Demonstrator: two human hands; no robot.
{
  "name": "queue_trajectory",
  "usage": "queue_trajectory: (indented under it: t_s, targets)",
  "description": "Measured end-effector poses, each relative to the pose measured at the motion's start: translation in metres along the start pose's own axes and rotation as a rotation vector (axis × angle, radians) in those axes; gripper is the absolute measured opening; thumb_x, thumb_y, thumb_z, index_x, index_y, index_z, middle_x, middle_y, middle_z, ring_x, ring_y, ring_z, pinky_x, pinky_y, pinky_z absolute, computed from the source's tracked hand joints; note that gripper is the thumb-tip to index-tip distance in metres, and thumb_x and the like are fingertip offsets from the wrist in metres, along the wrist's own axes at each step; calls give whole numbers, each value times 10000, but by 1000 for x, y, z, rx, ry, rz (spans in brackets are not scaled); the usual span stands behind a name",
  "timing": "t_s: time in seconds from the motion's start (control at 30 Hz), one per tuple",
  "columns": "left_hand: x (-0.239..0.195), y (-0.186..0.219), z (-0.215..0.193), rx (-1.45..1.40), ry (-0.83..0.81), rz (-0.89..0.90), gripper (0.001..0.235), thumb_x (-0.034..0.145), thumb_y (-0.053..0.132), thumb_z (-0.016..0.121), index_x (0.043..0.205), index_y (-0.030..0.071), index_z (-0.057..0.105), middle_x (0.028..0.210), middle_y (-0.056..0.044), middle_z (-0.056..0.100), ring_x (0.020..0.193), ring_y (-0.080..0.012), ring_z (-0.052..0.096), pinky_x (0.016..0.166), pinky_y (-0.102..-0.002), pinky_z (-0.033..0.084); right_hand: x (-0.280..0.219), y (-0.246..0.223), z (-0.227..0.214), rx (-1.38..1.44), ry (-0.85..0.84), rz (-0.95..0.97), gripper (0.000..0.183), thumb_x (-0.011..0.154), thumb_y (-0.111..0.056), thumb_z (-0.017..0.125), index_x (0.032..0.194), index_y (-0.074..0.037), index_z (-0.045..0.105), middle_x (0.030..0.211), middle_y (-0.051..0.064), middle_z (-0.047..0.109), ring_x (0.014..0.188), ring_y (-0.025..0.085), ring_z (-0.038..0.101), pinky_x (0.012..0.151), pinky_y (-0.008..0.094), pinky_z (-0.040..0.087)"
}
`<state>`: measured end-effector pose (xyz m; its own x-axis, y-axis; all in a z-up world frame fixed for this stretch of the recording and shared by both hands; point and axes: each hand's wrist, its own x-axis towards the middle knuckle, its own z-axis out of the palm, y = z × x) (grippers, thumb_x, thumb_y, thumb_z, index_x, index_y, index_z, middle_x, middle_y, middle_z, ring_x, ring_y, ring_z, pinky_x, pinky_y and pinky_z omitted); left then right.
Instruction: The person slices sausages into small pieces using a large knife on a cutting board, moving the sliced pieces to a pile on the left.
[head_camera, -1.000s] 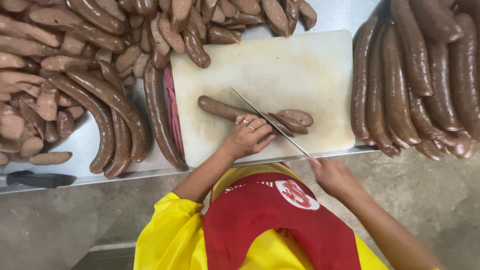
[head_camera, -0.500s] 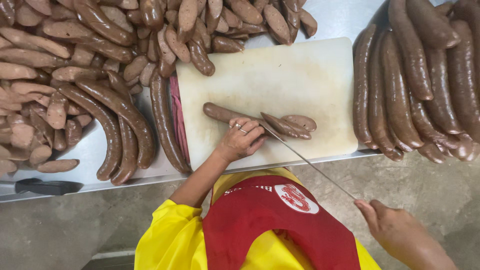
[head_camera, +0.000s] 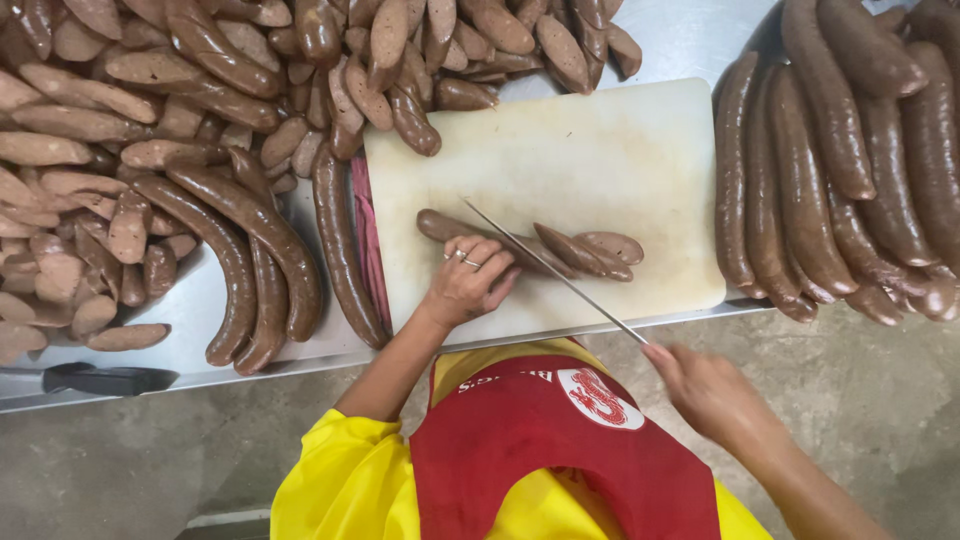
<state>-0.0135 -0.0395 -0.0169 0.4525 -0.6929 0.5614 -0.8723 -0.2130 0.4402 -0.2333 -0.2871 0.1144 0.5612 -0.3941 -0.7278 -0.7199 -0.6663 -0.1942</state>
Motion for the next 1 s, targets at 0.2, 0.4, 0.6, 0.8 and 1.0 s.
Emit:
queue_trajectory:
  t_s: [0.2,0.4,0.6,0.8,1.0]
  targets:
    - [-1,-7,-2,-38,-21,-31,297,803,153,802,1064,104,670,1107,-63,615,1066,-272,592,889,-423,431,-24,14,-4,-215,-106,122,588,1027,-567,353,1080,-88,691,778,261,764,834,458,749,794,552,583]
    - [-3,-5,-1,-52,-17,-57,236,841,139,816,1026,124,670,1068,-43,634,1047,-249,603,878,-411,438,71,-73,47,24,162,-285,538,1040,-467,425,959,-6,691,814,331,678,861,528,660,806,589,515]
    - [-9,-15,-20,-15,24,-38,247,838,104,804,1050,85,679,1098,-69,627,1074,-272,593,959,-407,463,47,-67,31,97,54,-165,545,1035,-496,427,1027,-15,682,839,319,697,899,524,657,828,591,494]
    - [-9,-15,-23,15,2,-124,266,813,140,800,1037,84,667,1101,-83,625,1074,-281,580,940,-413,446,-27,-13,26,-62,7,62,533,991,-540,411,1086,-98,695,921,280,744,996,486,686,884,569,525]
    - [-8,-17,-19,-25,-8,-186,284,805,152,799,1045,88,661,1115,-82,640,1079,-285,581,938,-422,438,44,-52,48,18,15,-83,556,1027,-504,409,1114,-15,660,889,331,686,905,533,663,802,600,511]
